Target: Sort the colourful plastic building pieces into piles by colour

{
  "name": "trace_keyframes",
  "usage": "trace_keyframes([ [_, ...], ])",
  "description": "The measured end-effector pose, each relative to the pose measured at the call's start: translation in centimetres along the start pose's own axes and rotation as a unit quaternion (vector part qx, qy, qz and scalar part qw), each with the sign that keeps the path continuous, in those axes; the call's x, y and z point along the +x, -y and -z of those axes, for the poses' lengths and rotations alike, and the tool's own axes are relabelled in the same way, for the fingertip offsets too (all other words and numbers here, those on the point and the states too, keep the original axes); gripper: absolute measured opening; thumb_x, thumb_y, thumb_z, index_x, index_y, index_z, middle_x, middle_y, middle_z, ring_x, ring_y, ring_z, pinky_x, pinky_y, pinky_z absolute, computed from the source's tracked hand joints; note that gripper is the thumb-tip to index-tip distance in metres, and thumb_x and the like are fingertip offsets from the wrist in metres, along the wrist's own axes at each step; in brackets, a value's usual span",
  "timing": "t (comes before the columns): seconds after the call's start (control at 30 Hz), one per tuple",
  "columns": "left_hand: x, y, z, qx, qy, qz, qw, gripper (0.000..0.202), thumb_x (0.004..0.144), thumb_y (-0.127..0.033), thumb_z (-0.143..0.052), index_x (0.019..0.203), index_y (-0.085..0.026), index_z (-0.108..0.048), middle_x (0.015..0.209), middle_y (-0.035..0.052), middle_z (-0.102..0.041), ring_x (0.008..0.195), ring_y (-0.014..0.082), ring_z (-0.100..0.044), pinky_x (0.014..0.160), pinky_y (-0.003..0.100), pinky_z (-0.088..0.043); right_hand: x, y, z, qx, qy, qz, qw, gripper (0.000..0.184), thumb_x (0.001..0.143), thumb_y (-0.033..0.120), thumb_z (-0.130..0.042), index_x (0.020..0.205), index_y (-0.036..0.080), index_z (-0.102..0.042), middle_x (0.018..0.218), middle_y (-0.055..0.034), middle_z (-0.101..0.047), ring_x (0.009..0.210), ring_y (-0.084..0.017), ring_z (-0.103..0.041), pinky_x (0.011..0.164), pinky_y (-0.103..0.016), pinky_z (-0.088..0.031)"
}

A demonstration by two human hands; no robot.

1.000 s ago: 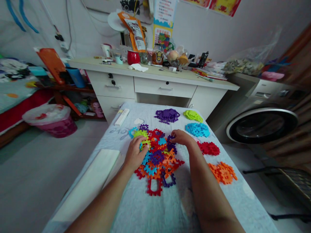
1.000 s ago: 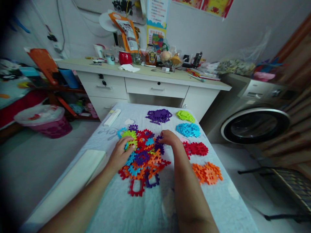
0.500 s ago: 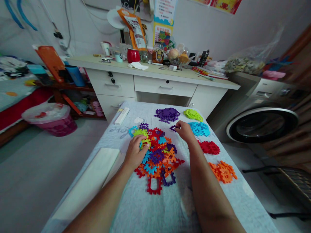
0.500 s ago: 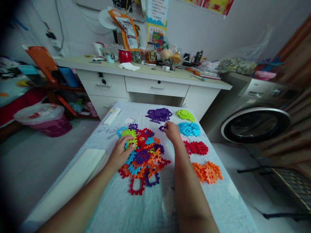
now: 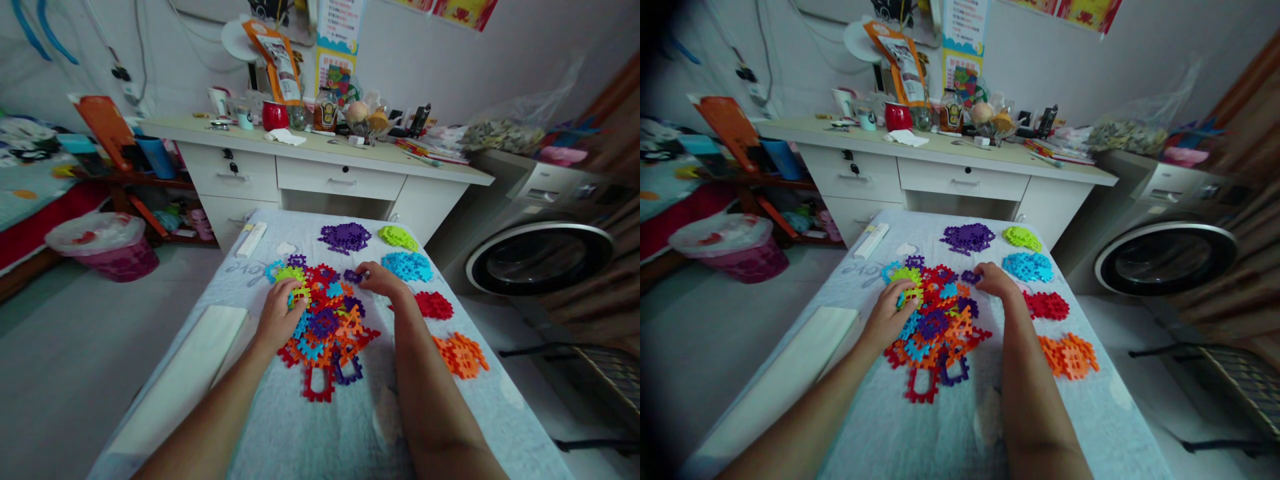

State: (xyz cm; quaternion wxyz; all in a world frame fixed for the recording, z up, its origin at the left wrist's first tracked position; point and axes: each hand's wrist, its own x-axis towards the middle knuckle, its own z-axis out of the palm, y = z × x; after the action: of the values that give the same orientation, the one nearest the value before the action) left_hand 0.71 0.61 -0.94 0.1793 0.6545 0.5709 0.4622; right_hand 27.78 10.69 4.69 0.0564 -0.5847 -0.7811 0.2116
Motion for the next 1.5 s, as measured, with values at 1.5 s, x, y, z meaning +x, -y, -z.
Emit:
trace_keyframes([
  [1.5,0.0,0.4,0.0,0.012,0.002,-0.010,1.000,0.026,0.086,-0.031,-0.056,0.110,-0.021,-0.062,0.120,0.0087,-0.061,0.118,0.0238,-0.056,0.106,0.044,-0.044,8.0,0.1,-0.8,0.073,-0.265,-0.116,0.954,0.035,0.079,0.021,-0.061,0.113,0.013,-0.065,0.099,-0.0087,-0.070,0.091,-0.019,-0.063,0.082,-0.028,-0.046],
])
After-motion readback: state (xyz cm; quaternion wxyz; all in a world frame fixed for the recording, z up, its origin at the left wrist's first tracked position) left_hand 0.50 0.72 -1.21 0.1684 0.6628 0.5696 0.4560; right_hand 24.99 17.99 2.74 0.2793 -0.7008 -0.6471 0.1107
